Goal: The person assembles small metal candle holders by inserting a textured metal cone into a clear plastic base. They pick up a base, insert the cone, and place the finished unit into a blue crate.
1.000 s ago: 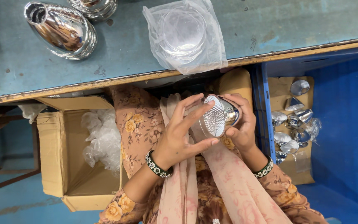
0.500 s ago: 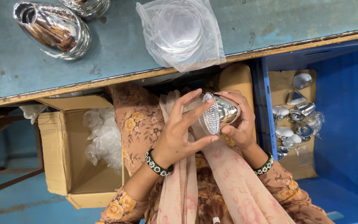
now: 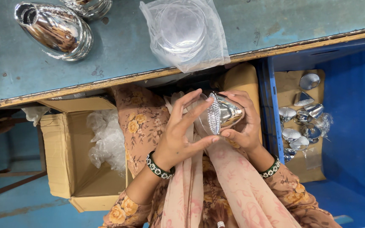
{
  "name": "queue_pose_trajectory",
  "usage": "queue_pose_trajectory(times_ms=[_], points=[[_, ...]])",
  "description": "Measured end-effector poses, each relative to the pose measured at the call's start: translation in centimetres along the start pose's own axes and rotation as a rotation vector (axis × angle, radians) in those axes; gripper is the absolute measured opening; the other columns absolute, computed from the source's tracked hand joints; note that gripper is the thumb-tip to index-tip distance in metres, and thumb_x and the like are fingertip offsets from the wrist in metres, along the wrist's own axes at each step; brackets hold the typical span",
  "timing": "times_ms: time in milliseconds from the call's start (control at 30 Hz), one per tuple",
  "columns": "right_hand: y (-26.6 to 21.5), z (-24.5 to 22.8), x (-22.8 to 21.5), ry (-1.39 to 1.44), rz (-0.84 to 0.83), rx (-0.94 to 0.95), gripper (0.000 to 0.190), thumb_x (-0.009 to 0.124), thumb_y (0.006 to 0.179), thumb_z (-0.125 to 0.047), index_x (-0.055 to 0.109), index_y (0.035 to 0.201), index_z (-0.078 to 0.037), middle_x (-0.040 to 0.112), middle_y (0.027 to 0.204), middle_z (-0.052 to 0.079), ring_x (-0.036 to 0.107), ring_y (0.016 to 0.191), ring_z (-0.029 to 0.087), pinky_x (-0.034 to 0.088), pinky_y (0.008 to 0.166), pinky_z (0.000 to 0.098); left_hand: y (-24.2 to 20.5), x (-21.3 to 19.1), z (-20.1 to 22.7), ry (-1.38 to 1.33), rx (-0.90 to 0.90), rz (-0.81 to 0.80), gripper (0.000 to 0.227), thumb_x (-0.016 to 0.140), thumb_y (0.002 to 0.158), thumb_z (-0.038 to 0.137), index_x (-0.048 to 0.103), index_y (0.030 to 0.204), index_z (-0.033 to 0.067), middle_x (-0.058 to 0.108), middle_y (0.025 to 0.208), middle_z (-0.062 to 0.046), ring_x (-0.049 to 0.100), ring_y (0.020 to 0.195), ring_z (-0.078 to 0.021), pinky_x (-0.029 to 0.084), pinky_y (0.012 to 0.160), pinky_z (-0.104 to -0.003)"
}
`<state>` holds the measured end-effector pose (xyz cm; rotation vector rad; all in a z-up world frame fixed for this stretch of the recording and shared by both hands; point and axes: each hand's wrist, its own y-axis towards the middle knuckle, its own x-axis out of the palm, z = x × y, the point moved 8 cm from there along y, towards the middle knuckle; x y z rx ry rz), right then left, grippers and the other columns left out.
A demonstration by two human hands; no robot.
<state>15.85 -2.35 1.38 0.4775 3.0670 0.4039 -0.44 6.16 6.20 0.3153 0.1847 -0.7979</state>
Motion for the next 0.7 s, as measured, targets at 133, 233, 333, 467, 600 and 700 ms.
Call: queue_pose_trajectory(times_ms=[133, 233, 333, 467, 600, 700], points=[[-0.08, 0.46, -0.30, -0.039, 0.032, 0.065, 0.088, 0.084, 0.084, -0.055, 0.051, 0.143, 0.001, 0.052, 0.137, 0.016, 0.056, 0.129, 0.024, 0.048, 0.113, 0.0342, -0.03, 0.19, 0.03, -0.008, -0.001, -0.014, 0.077, 0.090, 0.082, 0.025, 0.054, 0.150, 0.0152, 0.039, 0.161, -0.019, 0.046, 0.149, -0.0356, 0.043, 0.123, -0.045], [-0.11, 0.72, -0.59, -0.090, 0.065, 0.118, 0.091, 0.082, 0.081, -0.062, 0.055, 0.139, 0.002, 0.055, 0.126, 0.012, 0.058, 0.118, 0.020, 0.049, 0.104, 0.0306, -0.02, 0.35, 0.02, 0.001, -0.002, -0.020, 0.077, 0.090, 0.082, 0.026, 0.054, 0.149, 0.0162, 0.039, 0.161, -0.019, 0.046, 0.149, -0.0357, 0.043, 0.122, -0.045], [0.01, 0.85, -0.68, -0.095, 0.086, 0.149, 0.091, 0.081, 0.081, -0.065, 0.056, 0.137, 0.002, 0.056, 0.122, 0.010, 0.059, 0.114, 0.018, 0.049, 0.101, 0.0293, -0.04, 0.40, 0.02, -0.010, 0.000, -0.021, 0.078, 0.090, 0.082, 0.025, 0.053, 0.150, 0.0171, 0.039, 0.161, -0.019, 0.046, 0.149, -0.0359, 0.043, 0.122, -0.045], [0.14, 0.89, -0.60, -0.086, 0.093, 0.165, 0.091, 0.080, 0.082, -0.067, 0.056, 0.137, 0.002, 0.056, 0.122, 0.009, 0.059, 0.115, 0.018, 0.049, 0.102, 0.0292, -0.01, 0.52, -0.10, -0.018, -0.010, -0.023, 0.078, 0.090, 0.083, 0.025, 0.053, 0.151, 0.0179, 0.039, 0.161, -0.019, 0.047, 0.148, -0.0355, 0.045, 0.122, -0.045], [0.15, 0.96, -0.47, -0.097, 0.084, 0.166, 0.091, 0.081, 0.082, -0.066, 0.057, 0.137, 0.003, 0.056, 0.122, 0.009, 0.059, 0.115, 0.017, 0.049, 0.101, 0.0288, -0.01, 0.57, -0.29, -0.004, -0.014, -0.022, 0.078, 0.090, 0.082, 0.026, 0.053, 0.150, 0.0177, 0.039, 0.161, -0.019, 0.046, 0.148, -0.0357, 0.045, 0.121, -0.045], [0.10, 1.06, -0.49, -0.099, 0.087, 0.174, 0.091, 0.081, 0.081, -0.065, 0.058, 0.137, 0.003, 0.056, 0.120, 0.008, 0.058, 0.112, 0.017, 0.049, 0.099, 0.0282, 0.03, 0.61, -0.44, 0.001, -0.009, -0.016, 0.078, 0.090, 0.082, 0.026, 0.053, 0.150, 0.0172, 0.039, 0.160, -0.019, 0.046, 0.149, -0.0358, 0.045, 0.122, -0.045]])
